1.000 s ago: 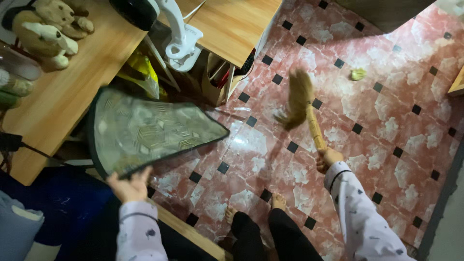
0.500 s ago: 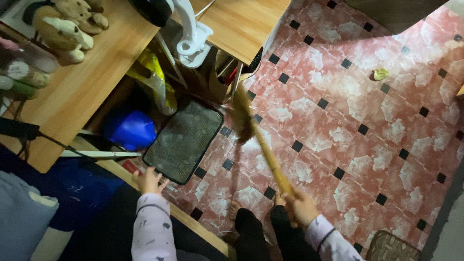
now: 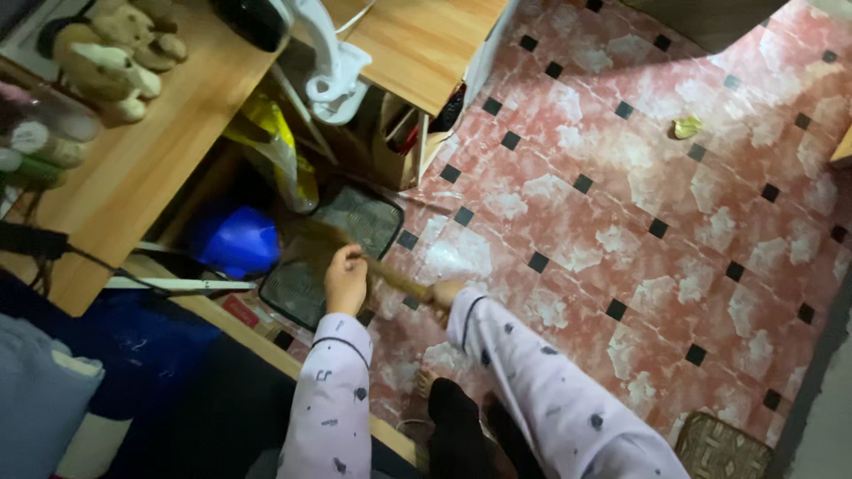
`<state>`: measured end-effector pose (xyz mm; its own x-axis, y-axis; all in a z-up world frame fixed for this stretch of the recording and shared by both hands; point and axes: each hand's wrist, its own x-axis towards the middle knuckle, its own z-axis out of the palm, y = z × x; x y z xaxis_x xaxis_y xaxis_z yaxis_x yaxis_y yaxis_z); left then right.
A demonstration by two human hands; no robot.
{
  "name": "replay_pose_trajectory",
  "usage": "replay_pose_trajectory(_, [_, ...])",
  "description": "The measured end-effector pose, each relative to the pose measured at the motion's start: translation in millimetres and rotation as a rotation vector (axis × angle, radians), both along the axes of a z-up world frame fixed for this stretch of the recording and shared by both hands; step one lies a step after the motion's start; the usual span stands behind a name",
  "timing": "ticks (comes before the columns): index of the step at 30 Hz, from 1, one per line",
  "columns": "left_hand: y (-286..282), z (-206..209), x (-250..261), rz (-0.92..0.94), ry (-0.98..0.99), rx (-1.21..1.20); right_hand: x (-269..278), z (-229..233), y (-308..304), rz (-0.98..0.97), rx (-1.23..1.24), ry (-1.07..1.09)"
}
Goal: The person sweeps the floor with a broom, moving a rug and sweeping under furniture and behind a refrigerator.
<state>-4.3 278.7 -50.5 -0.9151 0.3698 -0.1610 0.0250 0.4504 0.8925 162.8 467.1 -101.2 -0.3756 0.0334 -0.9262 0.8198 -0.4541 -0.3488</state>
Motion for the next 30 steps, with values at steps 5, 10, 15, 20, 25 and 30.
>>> replay_pose_trajectory(5, [-21, -12, 27, 0.015, -0.124, -0.067, 94, -37, 124, -0.112, 0.234, -0.181])
replay_pose_trajectory(10, [-28, -19, 46, 0.044, -0.109, -0.158, 195, -65, 207, -0.199, 0.664, -0.097])
replay_pose_trajectory(15, [15, -29, 97, 0.000, -0.085, -0.172, 286, -44, 165, 0.023, 0.803, -0.032])
replay_pose_trajectory(20, [75, -48, 145, -0.097, -0.116, -0.199, 351, 38, 66, -0.072, -0.162, -0.029])
replay_pose_trajectory(25, [141, -37, 183, -0.264, 0.037, -0.321, 324, 49, 34, -0.040, 0.027, -0.022])
replay_pose_trajectory(30, [202, -31, 191, -0.384, -0.162, -0.458, 359, -9, 106, -0.198, 0.250, 0.008])
